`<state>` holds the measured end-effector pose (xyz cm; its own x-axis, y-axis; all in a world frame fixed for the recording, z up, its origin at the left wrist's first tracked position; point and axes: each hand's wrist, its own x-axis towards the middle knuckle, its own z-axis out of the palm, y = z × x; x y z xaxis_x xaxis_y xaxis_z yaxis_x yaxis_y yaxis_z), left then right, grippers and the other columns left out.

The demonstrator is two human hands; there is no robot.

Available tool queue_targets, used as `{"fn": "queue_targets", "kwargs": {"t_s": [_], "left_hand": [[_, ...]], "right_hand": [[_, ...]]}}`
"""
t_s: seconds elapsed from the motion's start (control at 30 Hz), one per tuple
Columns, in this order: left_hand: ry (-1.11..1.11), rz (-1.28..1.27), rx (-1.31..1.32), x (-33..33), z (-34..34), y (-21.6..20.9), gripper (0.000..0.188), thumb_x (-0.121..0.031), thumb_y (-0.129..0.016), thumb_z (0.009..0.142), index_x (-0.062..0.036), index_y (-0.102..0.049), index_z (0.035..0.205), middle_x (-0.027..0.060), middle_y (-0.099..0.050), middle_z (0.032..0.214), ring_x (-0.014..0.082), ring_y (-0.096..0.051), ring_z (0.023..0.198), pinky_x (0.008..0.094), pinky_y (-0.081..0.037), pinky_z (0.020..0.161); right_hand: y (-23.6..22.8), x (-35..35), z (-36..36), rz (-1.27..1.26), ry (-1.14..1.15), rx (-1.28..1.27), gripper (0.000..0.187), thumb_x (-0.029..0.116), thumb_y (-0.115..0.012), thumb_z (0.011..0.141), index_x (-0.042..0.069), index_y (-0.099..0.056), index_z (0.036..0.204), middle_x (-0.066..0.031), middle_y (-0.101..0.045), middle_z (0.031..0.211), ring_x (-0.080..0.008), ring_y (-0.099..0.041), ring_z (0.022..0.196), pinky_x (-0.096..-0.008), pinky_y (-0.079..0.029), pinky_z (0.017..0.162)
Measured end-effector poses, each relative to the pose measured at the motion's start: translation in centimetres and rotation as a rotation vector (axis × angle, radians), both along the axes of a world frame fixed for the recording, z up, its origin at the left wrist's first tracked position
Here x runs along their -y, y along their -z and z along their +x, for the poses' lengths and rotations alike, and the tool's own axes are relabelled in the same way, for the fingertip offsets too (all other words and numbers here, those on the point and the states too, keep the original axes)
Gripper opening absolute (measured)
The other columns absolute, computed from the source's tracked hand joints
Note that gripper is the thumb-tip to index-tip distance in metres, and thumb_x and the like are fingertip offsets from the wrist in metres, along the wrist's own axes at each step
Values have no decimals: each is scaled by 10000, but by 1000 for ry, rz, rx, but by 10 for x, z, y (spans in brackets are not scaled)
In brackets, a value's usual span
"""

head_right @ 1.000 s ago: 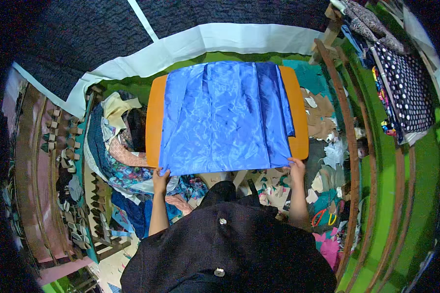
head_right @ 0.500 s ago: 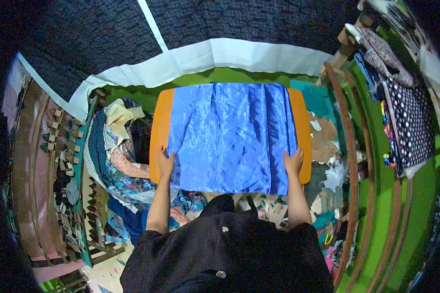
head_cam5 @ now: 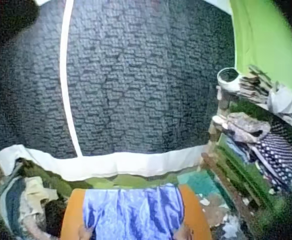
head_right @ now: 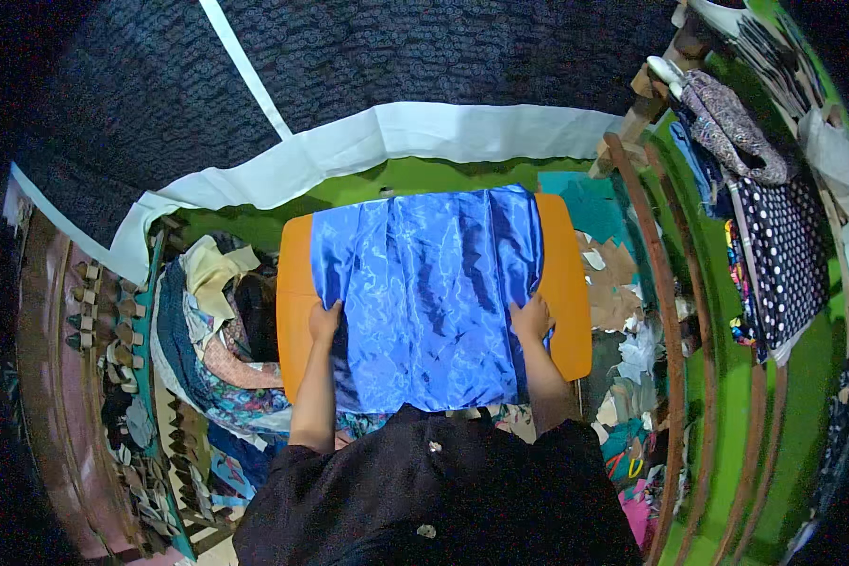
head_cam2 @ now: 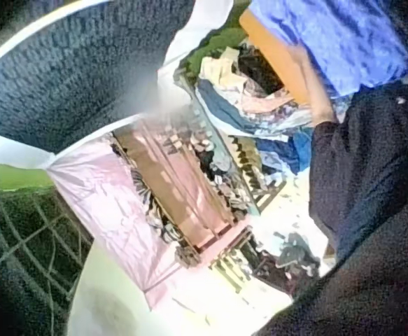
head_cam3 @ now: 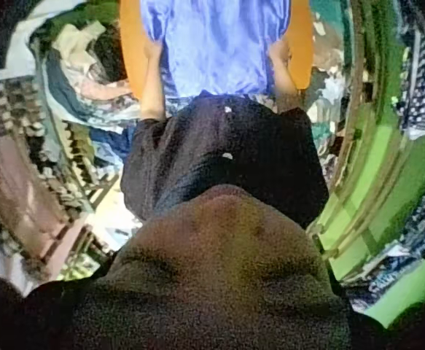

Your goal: Folding various pieces of fabric on a table and stacking them on a shelf.

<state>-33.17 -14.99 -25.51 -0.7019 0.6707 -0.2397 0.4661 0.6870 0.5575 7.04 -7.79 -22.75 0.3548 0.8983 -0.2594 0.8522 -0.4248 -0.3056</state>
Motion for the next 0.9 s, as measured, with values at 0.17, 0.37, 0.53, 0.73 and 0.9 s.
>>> {"fn": "queue_targets", "kwargs": {"t_s": [0.17,0.37,0.53,0.73,0.9], "left_hand": [[72,205,194,8,-30,17,383,-323,-655,716,9,-619,904,177,-633,857,289,-614,791,373,-459,717],[-106,222,750,16,-53,31,450,-293,-648,743,51,-571,1023,158,-616,943,239,-595,838,350,-450,763],[-35,234,729,7,-36,1,417,-269,-646,755,40,-573,1025,143,-618,909,218,-587,777,353,-454,700],[-99,179,866,33,-61,12,310,-238,-660,753,-2,-609,948,91,-621,792,177,-579,690,302,-448,628],[-76,282,1037,74,-55,2,330,-219,-621,794,8,-553,1024,94,-608,932,193,-585,779,315,-466,701]], "right_hand": [[20,-7,24,131,54,-156,577,433,-637,690,1,-532,1059,-210,-585,997,-337,-557,948,-388,-428,804],[-3,-21,26,-47,71,-331,645,544,-623,640,-6,-595,976,-208,-591,992,-335,-555,955,-428,-397,824],[12,-30,25,94,17,-150,525,491,-595,695,18,-617,922,-187,-612,946,-358,-551,946,-514,-368,810],[-7,-26,42,-9,49,-709,206,201,-657,721,7,-613,770,-84,-622,786,-179,-600,745,-292,-462,640],[-46,22,64,-170,210,-1464,224,119,-639,740,-22,-580,904,-69,-623,830,-183,-602,711,-290,-481,674]]}}
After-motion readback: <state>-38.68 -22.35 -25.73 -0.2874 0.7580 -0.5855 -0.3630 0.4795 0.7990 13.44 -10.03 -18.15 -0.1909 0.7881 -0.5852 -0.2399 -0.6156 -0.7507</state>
